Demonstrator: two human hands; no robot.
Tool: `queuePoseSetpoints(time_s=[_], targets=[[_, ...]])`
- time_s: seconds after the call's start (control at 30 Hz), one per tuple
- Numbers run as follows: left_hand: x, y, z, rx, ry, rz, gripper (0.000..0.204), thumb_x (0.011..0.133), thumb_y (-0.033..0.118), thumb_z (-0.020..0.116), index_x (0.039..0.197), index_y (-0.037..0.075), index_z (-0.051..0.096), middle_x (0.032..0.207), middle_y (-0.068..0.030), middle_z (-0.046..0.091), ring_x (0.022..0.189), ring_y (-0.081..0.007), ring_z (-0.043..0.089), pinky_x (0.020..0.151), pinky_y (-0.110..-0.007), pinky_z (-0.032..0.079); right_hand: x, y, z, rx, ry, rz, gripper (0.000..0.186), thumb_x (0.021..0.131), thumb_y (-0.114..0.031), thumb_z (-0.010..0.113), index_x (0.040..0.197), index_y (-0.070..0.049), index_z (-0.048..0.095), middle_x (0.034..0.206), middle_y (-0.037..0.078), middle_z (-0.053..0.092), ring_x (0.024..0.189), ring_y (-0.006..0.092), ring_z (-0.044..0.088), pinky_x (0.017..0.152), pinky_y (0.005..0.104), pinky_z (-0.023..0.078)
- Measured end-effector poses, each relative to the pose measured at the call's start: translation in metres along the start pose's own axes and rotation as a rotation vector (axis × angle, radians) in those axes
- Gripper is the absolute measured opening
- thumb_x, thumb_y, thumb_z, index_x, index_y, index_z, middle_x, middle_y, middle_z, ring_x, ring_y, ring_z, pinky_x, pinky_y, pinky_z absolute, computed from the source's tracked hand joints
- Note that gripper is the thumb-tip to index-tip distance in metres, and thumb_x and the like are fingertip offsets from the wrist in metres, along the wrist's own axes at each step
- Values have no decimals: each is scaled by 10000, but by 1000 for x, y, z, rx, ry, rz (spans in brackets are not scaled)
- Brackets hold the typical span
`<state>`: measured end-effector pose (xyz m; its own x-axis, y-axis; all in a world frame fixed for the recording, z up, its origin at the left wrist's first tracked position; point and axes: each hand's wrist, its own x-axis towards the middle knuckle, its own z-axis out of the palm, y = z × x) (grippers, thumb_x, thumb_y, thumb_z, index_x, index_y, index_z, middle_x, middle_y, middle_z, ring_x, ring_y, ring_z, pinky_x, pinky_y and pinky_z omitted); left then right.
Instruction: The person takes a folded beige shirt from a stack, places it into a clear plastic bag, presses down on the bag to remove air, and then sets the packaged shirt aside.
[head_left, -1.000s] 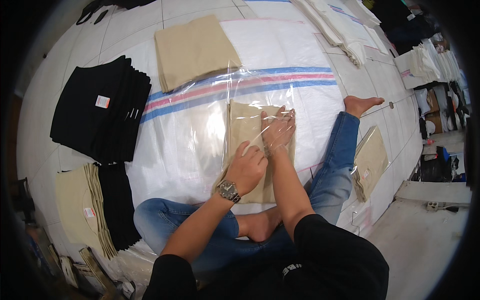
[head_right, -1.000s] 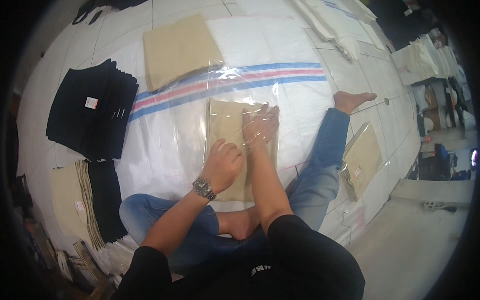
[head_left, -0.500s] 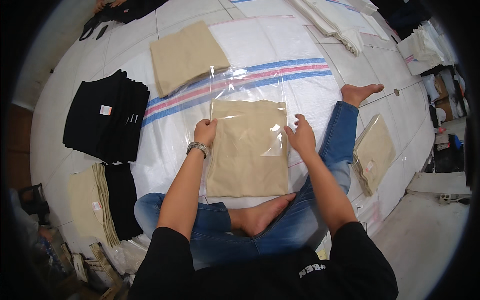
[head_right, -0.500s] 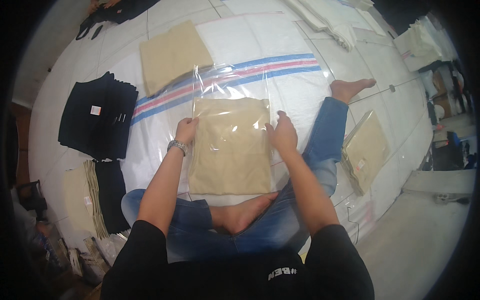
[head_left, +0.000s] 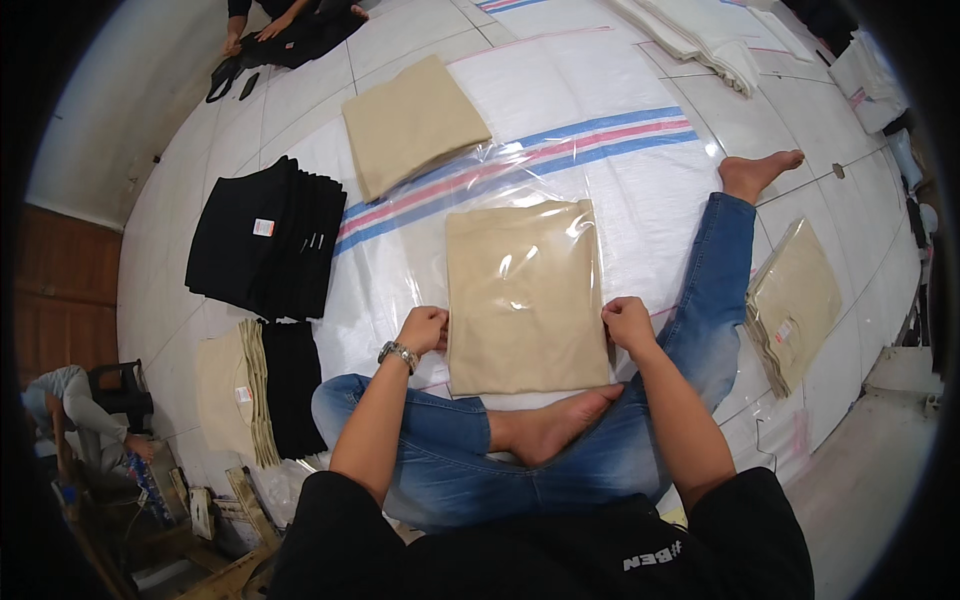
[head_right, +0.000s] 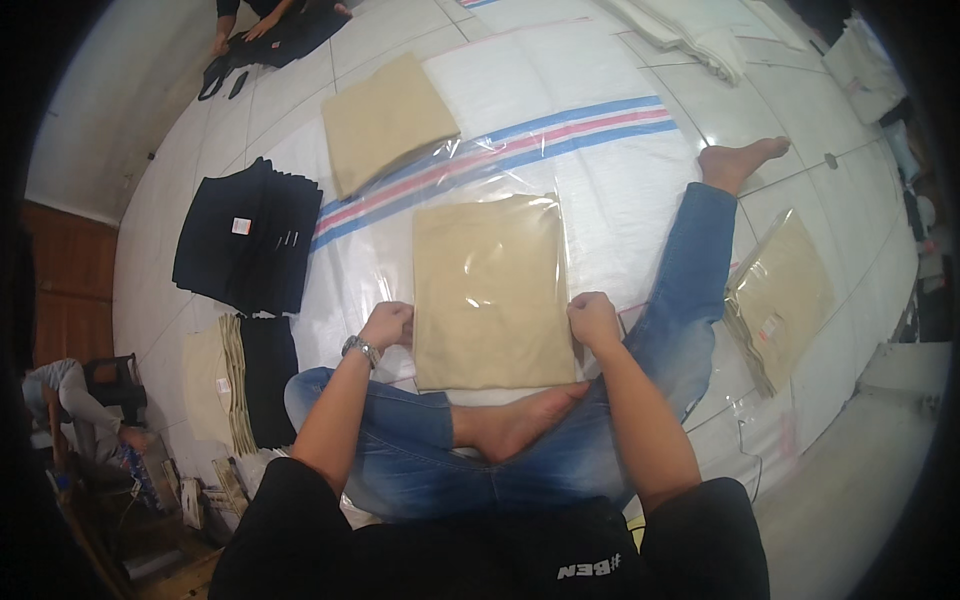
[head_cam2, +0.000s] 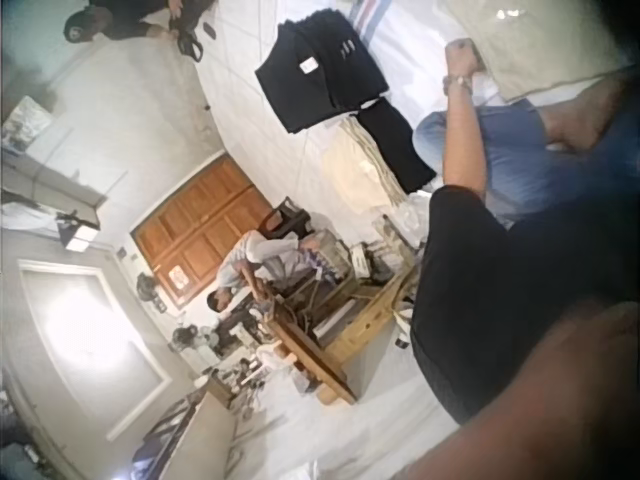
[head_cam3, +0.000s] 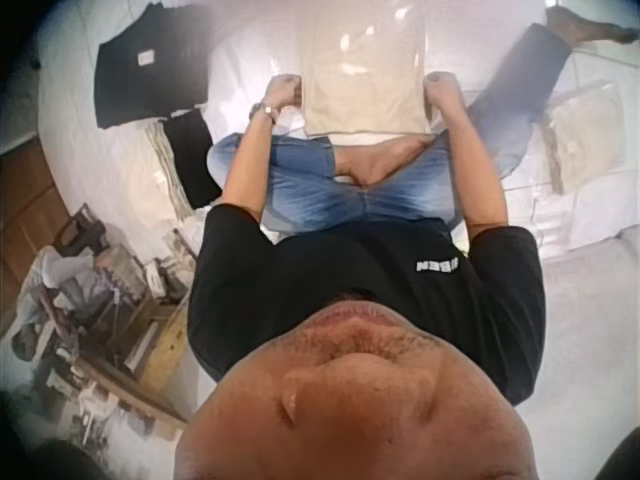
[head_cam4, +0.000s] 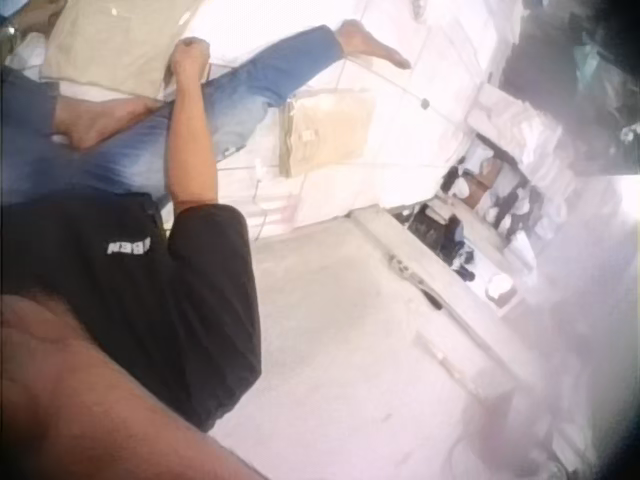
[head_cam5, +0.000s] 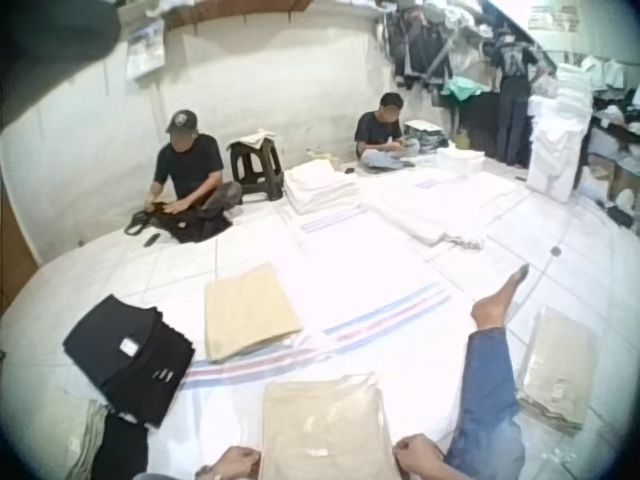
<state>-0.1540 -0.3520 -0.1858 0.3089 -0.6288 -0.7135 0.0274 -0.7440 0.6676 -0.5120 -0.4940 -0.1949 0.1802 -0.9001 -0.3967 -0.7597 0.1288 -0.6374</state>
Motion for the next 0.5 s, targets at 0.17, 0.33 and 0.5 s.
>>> queuePoseSetpoints(time_s=[0.17,0.33,0.5], targets=[[-18,-10,10,309,39,241,245,951,164,560,980,-47,681,833,-108,705,778,-173,690,625,-313,559,6,4,1,74,61,-31,214,830,-167,614,908,12,703,874,207,707,820,321,685,746,417,519],[-29,0,25,138,60,180,236,929,161,586,926,-53,684,784,-116,696,649,-164,654,562,-302,521,19,19,5,587,7,177,217,861,-147,569,937,33,662,877,133,657,781,218,597,693,390,480],[-20,-31,25,253,60,189,232,899,148,603,883,-64,695,747,-132,698,617,-177,671,552,-317,547,21,36,20,435,1,90,228,866,-149,560,937,51,642,809,96,626,727,198,562,665,373,463]])
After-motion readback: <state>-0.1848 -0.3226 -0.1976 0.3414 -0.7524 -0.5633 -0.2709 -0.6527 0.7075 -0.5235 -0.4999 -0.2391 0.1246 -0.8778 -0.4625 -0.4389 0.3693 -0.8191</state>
